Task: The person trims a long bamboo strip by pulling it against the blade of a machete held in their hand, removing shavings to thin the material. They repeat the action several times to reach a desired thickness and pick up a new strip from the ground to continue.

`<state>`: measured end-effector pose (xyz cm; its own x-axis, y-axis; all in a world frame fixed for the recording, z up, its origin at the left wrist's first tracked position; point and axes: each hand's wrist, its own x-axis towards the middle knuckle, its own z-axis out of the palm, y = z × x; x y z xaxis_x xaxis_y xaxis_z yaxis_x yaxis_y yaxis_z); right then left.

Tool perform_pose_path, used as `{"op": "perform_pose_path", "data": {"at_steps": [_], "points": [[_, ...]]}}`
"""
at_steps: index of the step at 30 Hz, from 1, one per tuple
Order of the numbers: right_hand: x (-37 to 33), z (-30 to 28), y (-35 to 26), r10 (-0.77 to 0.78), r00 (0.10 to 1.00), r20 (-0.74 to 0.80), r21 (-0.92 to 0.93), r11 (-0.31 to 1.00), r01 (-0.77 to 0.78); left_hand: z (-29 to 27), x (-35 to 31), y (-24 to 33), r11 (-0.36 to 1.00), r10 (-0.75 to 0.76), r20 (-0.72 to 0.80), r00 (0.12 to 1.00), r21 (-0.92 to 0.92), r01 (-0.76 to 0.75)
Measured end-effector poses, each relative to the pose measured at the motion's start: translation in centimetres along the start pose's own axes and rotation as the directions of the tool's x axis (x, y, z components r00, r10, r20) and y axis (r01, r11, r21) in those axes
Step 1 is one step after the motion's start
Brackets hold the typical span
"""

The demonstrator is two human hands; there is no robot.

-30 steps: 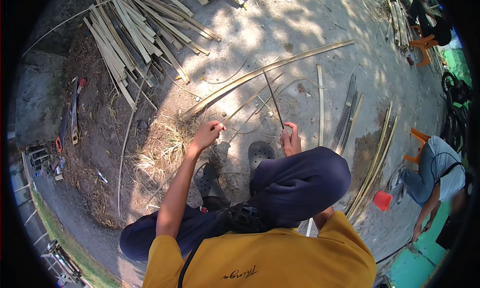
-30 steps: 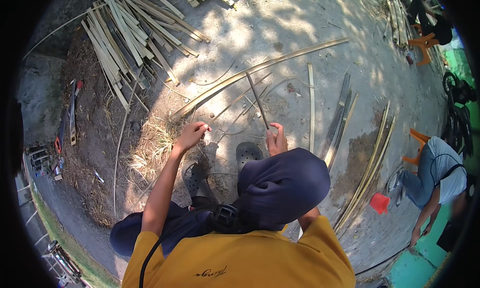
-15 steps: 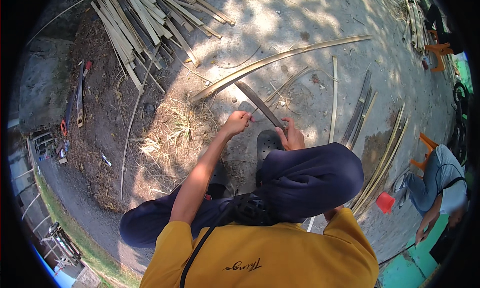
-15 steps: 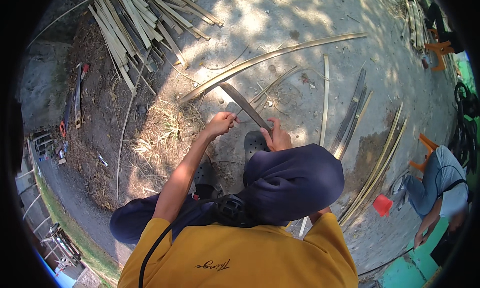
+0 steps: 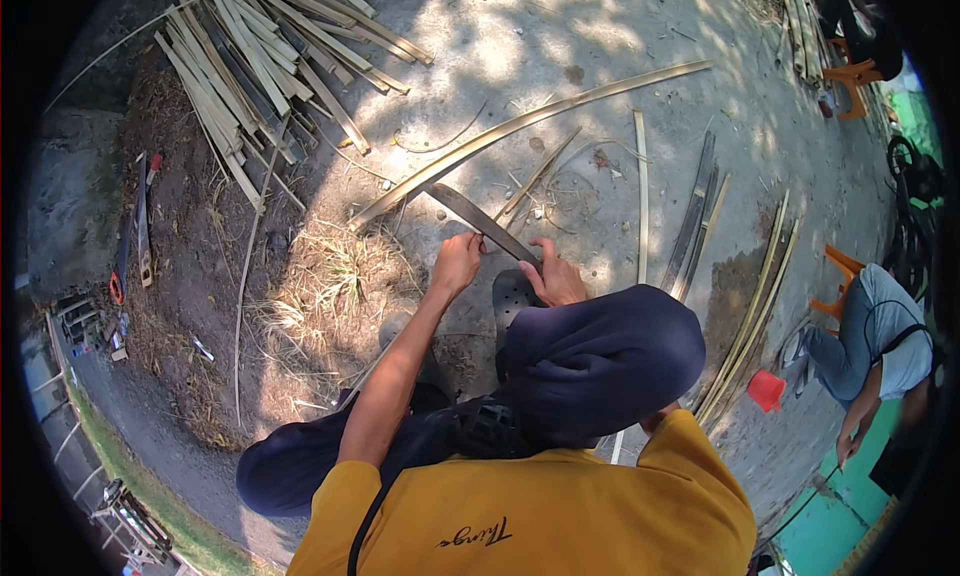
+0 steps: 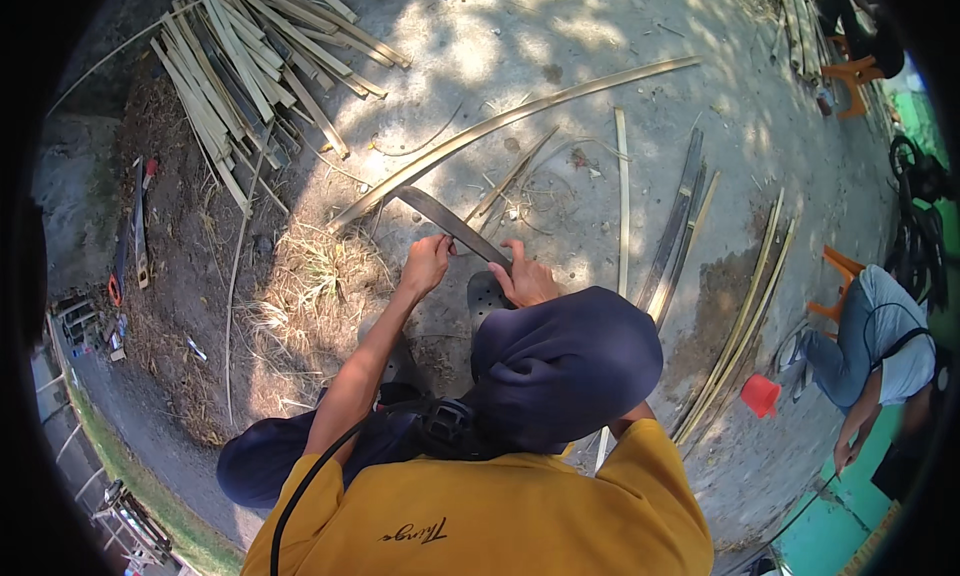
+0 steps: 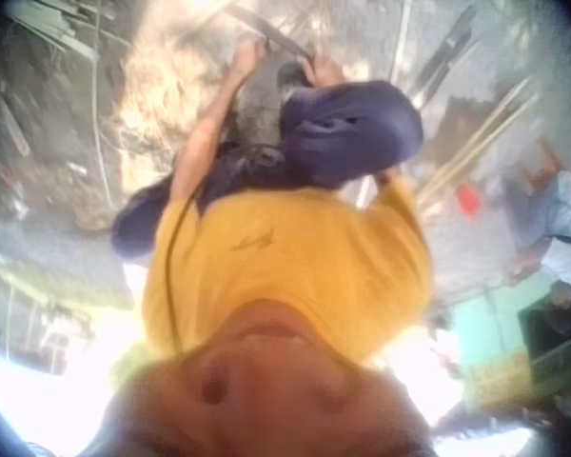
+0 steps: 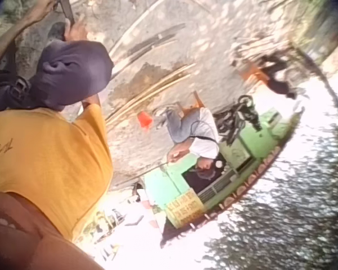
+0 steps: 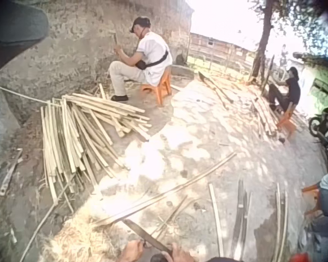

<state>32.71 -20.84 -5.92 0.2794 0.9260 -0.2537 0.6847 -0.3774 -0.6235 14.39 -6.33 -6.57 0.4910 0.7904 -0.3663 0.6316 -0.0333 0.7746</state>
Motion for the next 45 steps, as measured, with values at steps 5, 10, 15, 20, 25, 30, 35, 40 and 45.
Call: {"op": "perform_pose_path", "data": {"at_steps": [5, 10, 15, 20, 25, 30, 35, 40, 45], "points": [[0.8, -0.3, -0.4, -0.007, 1.000, -0.010, -0.094, 0.996, 0.006, -0.9, -1.4, -1.5, 0.996, 0.028, -0.049, 0.998, 0.081, -0.024], [1.6, -1.2, 1.5, 0.042, 0.994, -0.101, -0.047, 0.998, -0.047, -0.2, -2.1, -0.3, 0.973, 0.096, -0.109, 0.989, 0.219, -0.070], [1.8, -1.2, -0.8, -0.044, 0.999, 0.011, -0.044, 0.998, 0.045, -0.2, -1.5, 0.9, 0.926, 0.197, -0.184, 0.963, 0.359, -0.120], [2.4, -1.8, 0.0, -0.065, 0.998, 0.022, -0.067, 0.996, 0.067, -1.4, -2.6, 1.2, 0.909, 0.165, -0.126, 0.978, 0.403, -0.101], [1.9, -0.1, -1.6, -0.056, 0.998, 0.037, 0.002, 0.998, 0.056, -1.3, -2.7, 0.6, 0.897, 0.203, -0.183, 0.962, 0.428, -0.108], [2.4, -2.1, -1.0, -0.035, 0.999, 0.022, -0.091, 0.995, 0.037, -1.2, -3.3, 0.4, 0.895, 0.223, -0.170, 0.960, 0.425, -0.132], [2.0, -1.0, -2.5, -0.006, 1.000, -0.018, -0.056, 0.998, 0.005, -1.0, -2.8, 0.5, 0.884, 0.222, -0.206, 0.953, 0.455, -0.108], [2.2, -2.4, -1.3, -0.064, 0.998, -0.024, -0.087, 0.994, 0.062, -1.1, -3.5, -0.2, 0.843, 0.253, -0.169, 0.953, 0.522, -0.131], [2.9, -0.9, -1.8, -0.016, 0.999, -0.032, -0.074, 0.997, 0.013, -1.0, -3.0, 0.9, 0.855, 0.291, -0.208, 0.934, 0.494, -0.156]]}}
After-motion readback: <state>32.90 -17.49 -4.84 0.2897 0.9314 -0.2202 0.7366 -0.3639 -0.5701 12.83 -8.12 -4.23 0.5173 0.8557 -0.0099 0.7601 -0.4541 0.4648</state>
